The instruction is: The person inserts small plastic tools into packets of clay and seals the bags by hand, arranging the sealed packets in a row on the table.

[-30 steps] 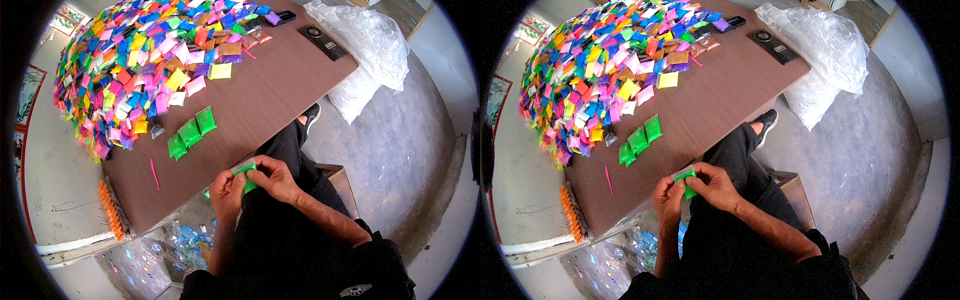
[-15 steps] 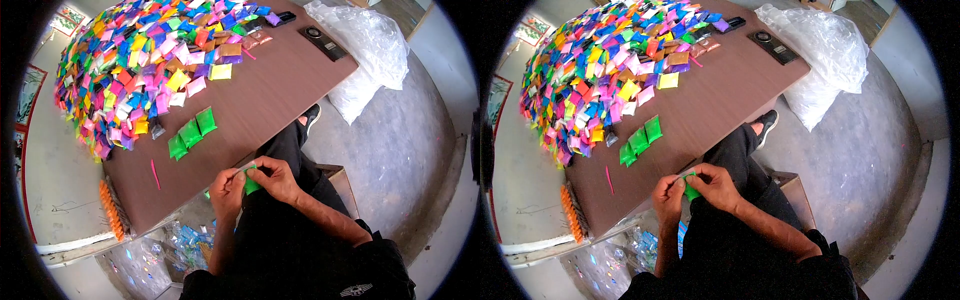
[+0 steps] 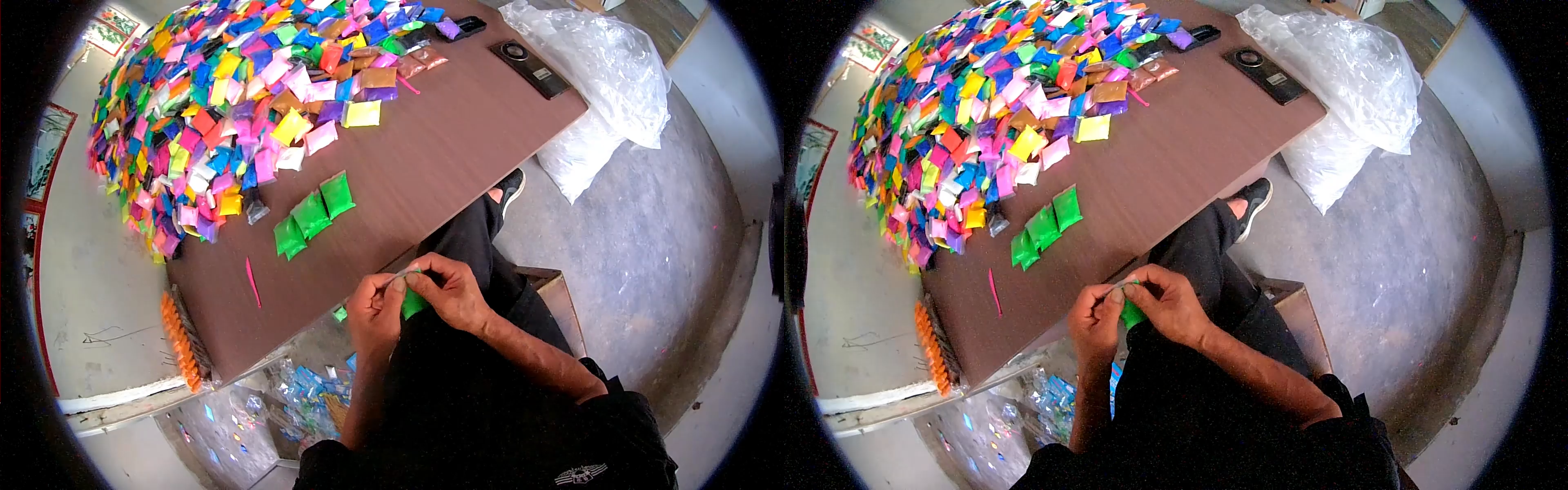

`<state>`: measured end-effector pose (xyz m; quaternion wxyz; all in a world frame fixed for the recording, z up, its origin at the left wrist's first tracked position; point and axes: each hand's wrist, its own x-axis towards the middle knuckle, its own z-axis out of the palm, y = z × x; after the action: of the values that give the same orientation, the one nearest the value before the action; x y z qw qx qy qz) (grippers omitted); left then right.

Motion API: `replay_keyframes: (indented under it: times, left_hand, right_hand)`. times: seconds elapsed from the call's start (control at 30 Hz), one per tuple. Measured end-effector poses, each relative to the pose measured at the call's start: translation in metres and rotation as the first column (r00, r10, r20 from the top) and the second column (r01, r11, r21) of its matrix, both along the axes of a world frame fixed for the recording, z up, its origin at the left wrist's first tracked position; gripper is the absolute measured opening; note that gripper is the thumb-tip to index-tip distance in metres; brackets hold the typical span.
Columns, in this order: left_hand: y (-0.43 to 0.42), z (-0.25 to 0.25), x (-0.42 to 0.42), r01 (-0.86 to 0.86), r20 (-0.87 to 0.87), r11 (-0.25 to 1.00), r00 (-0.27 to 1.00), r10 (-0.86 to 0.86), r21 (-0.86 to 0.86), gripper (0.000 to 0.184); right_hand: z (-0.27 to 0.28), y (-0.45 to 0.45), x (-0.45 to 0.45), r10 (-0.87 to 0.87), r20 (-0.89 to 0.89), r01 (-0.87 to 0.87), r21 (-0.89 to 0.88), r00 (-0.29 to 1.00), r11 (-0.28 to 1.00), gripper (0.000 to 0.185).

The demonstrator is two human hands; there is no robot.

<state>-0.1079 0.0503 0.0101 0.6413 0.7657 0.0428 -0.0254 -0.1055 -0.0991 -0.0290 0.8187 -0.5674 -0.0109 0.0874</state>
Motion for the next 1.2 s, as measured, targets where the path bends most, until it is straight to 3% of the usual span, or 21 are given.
replay_keyframes:
  times: [0.1,0.2,0.27,0.3,0.37,0.6,0.73,0.8,0.9,1.0,1.07,1.13,1.2]
  left_hand:
    - [-0.001,0.001,0.0,-0.002,0.021,1.0,1.0,0.002,0.006,0.018]
    - [-0.002,-0.005,0.0,-0.03,-0.011,0.99,1.0,0.028,-0.136,0.016]
    - [0.0,-0.005,-0.002,0.047,-0.117,0.975,0.99,-0.074,-0.215,0.017]
    - [0.002,-0.005,-0.003,0.045,-0.118,0.975,0.99,-0.071,-0.215,0.017]
    - [0.006,-0.005,-0.002,0.111,-0.121,0.992,0.986,-0.117,-0.06,0.021]
    - [0.006,-0.005,0.0,0.146,-0.099,0.986,0.983,-0.153,-0.078,0.021]
    - [0.004,-0.007,-0.001,0.124,-0.201,0.982,0.968,-0.151,-0.14,0.018]
    - [0.006,-0.009,-0.001,0.129,-0.21,0.983,0.965,-0.155,-0.132,0.02]
    - [0.006,0.0,0.004,0.145,-0.199,0.979,0.965,-0.173,-0.146,0.022]
    - [0.008,0.005,0.007,0.106,-0.123,0.993,0.986,-0.113,-0.059,0.023]
    - [0.025,-0.004,0.007,-0.104,0.085,0.984,0.992,0.093,0.143,0.022]
    - [0.049,0.01,0.016,-0.283,0.097,0.942,0.958,0.27,0.183,0.022]
    - [0.086,0.003,0.026,-0.42,0.31,0.879,0.886,0.345,0.224,0.021]
  right_hand:
    - [0.002,0.002,0.001,-0.048,0.056,0.05,-0.045,0.997,0.998,0.015]
    - [0.004,0.002,0.002,-0.101,0.03,0.102,-0.052,0.994,0.993,0.015]
    - [0.003,0.002,0.003,-0.122,0.001,0.122,-0.037,0.993,0.992,0.015]
    - [0.002,0.002,0.003,-0.142,-0.03,0.142,-0.022,0.989,0.99,0.016]
    - [-0.002,0.001,0.003,-0.128,-0.041,0.127,-0.012,0.991,0.992,0.016]
    - [-0.004,-0.002,0.006,-0.123,-0.043,0.126,0.065,0.991,0.99,0.017]
    - [-0.001,-0.001,0.008,-0.139,-0.089,0.147,0.081,0.986,0.986,0.017]
    - [-0.001,-0.001,0.009,-0.185,-0.038,0.183,-0.063,0.982,0.981,0.017]
    - [0.004,-0.002,0.017,-0.19,-0.028,0.187,-0.069,0.981,0.98,0.018]
    - [0.014,-0.007,0.033,-0.193,0.049,0.198,-0.164,0.98,0.966,0.018]
    - [0.021,-0.017,0.054,-0.19,0.084,0.205,-0.243,0.978,0.948,0.019]
    - [0.027,-0.026,0.075,-0.193,0.209,0.258,-0.354,0.959,0.899,0.019]
    - [0.036,-0.03,0.094,-0.181,0.273,0.29,-0.442,0.945,0.849,0.02]
